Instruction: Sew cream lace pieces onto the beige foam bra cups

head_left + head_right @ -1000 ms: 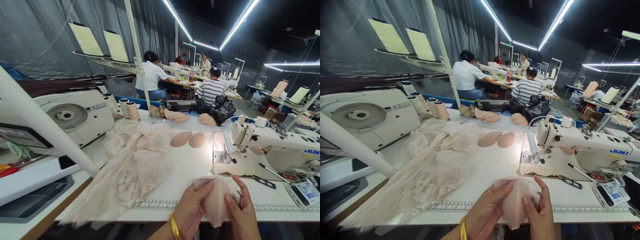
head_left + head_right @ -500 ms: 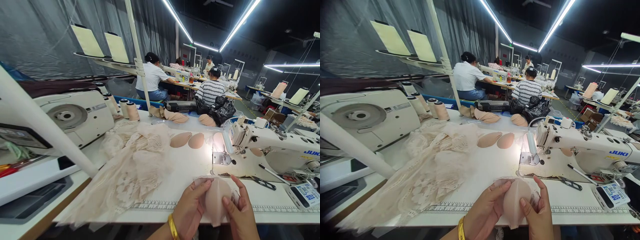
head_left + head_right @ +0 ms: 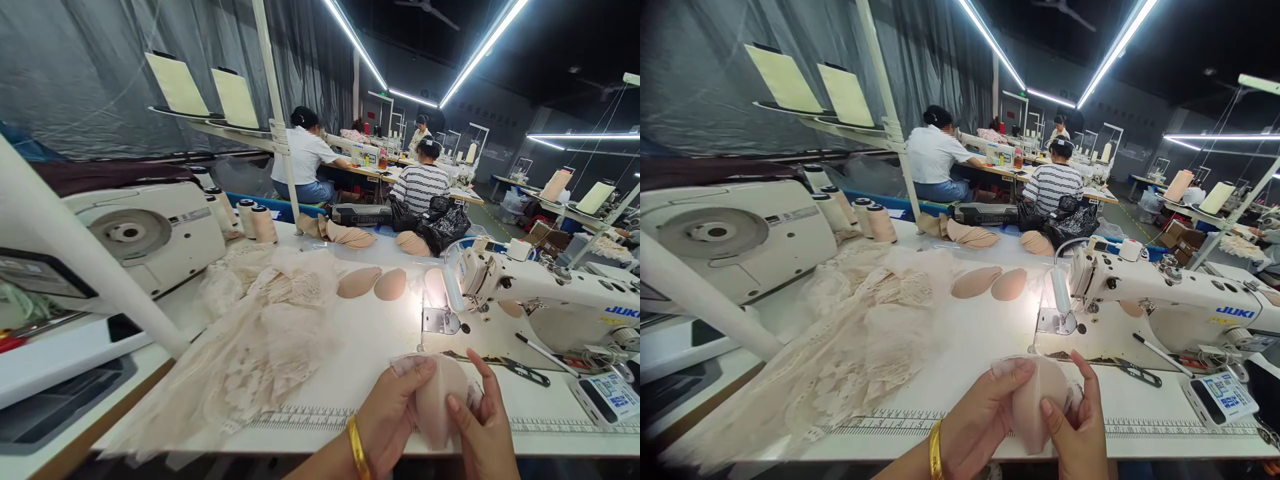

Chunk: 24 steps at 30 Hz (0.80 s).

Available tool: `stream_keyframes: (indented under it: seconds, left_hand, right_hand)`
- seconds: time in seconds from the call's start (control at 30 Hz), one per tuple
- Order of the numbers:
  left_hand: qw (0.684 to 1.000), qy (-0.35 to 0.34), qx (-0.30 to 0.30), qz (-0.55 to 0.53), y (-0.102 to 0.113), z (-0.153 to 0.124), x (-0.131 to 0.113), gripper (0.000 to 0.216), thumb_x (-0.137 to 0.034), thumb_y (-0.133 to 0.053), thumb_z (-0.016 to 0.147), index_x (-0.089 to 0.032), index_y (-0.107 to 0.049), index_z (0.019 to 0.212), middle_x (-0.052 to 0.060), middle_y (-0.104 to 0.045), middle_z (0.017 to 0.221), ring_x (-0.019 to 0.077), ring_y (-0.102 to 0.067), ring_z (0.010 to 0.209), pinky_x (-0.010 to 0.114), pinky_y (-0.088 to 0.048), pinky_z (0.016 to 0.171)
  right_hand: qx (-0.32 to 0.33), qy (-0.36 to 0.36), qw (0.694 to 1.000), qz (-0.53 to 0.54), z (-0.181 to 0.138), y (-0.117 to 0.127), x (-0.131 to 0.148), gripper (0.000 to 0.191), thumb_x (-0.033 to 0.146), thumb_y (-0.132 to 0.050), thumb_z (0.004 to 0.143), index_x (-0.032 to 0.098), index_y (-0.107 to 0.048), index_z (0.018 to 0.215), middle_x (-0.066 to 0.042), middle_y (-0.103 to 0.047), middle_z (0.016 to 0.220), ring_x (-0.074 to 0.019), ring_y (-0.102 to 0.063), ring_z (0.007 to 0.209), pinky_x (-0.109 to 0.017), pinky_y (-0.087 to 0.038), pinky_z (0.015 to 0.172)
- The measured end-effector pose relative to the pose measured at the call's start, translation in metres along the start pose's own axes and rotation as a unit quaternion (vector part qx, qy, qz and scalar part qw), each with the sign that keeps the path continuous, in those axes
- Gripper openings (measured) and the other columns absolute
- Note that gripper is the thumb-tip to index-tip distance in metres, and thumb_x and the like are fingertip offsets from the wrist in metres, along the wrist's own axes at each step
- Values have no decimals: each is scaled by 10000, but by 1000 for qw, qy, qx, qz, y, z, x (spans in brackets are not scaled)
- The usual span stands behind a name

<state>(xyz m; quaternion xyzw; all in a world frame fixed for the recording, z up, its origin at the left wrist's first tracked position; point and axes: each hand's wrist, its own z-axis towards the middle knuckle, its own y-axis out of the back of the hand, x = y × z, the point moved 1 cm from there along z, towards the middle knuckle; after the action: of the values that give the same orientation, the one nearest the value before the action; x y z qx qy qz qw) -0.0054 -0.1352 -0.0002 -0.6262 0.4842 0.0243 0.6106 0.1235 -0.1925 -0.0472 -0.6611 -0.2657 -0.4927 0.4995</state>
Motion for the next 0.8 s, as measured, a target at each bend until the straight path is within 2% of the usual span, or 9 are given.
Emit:
stream_keyframes:
  seconds: [0.23, 0.33, 0.4, 0.47, 0.53, 0.6, 0.63, 0.73, 0.8]
  left_hand:
    - [1000, 23, -13, 1, -7, 7, -3, 364, -351, -897, 708, -138, -704, 933, 109, -738, 901, 278, -712, 842, 369, -573, 749]
    - [1000, 19, 2, -11, -8, 13, -12, 325, -415, -831, 769, -158, -684, 904, 102, -723, 849, 294, -704, 754, 428, -571, 717]
    - [999, 9, 45, 18, -10, 14, -24, 322, -464, -790, 812, -168, -694, 898, 102, -724, 849, 287, -700, 758, 425, -564, 739]
    - [986, -16, 128, 110, -10, 11, -39, 303, -474, -739, 865, -178, -725, 928, 106, -738, 888, 274, -701, 807, 409, -556, 805]
    - [910, -80, 263, 311, -8, 6, -53, 231, -413, -662, 933, -201, -750, 960, 94, -751, 924, 257, -701, 851, 386, -547, 849]
    - [759, -151, 381, 506, -2, 5, -63, 117, -279, -657, 919, -239, -756, 873, 53, -755, 893, 232, -691, 841, 365, -532, 870]
    - [690, -176, 415, 567, 1, 8, -65, 114, -206, -674, 883, -254, -745, 808, 30, -753, 871, 224, -684, 843, 365, -517, 896]
    - [597, -208, 430, 645, 8, 29, -70, 223, -21, -686, 742, -229, -665, 665, 11, -747, 884, 251, -662, 984, 458, -385, 1063]
    - [507, -215, 427, 717, 9, 51, -72, 250, 45, -661, 683, -204, -644, 686, 17, -748, 984, 273, -635, 1093, 515, -309, 1099]
  right_hand:
    - [31, -9, 999, -13, 2, 0, 0, 1106, 481, -930, 684, 312, -301, 1579, -80, -754, 1109, -288, -714, 995, -424, -565, 898]
    - [81, -10, 996, -24, 3, 4, -7, 1166, 478, -934, 668, 339, -250, 1602, -14, -727, 919, -254, -698, 876, -363, -539, 796]
    - [101, -3, 993, -54, 6, 11, -7, 1113, 470, -898, 719, 347, -240, 1608, 23, -689, 815, -220, -672, 786, -330, -512, 748]
    - [108, 29, 988, -110, 12, 21, 0, 970, 478, -847, 780, 344, -324, 1586, -6, -718, 880, -220, -673, 801, -332, -518, 757]
    - [138, 106, 962, -211, 23, 29, 16, 705, 471, -768, 861, 323, -497, 1495, -63, -749, 1028, -246, -691, 876, -350, -540, 790]
    - [211, 229, 882, -354, 39, 32, 35, 346, 377, -638, 972, 296, -660, 1308, -70, -754, 1041, -242, -689, 885, -335, -542, 772]
    - [253, 302, 814, -427, 49, 31, 43, 224, 297, -574, 1011, 279, -703, 1193, -55, -753, 985, -223, -676, 849, -318, -527, 744]
    - [303, 507, 580, -561, 83, 25, 56, 243, 105, -493, 1033, 215, -683, 928, -28, -735, 891, -179, -605, 774, -305, -457, 696]
    - [305, 569, 482, -593, 106, 20, 53, 250, 75, -497, 1028, 194, -648, 868, -29, -726, 885, -178, -589, 788, -315, -440, 709]
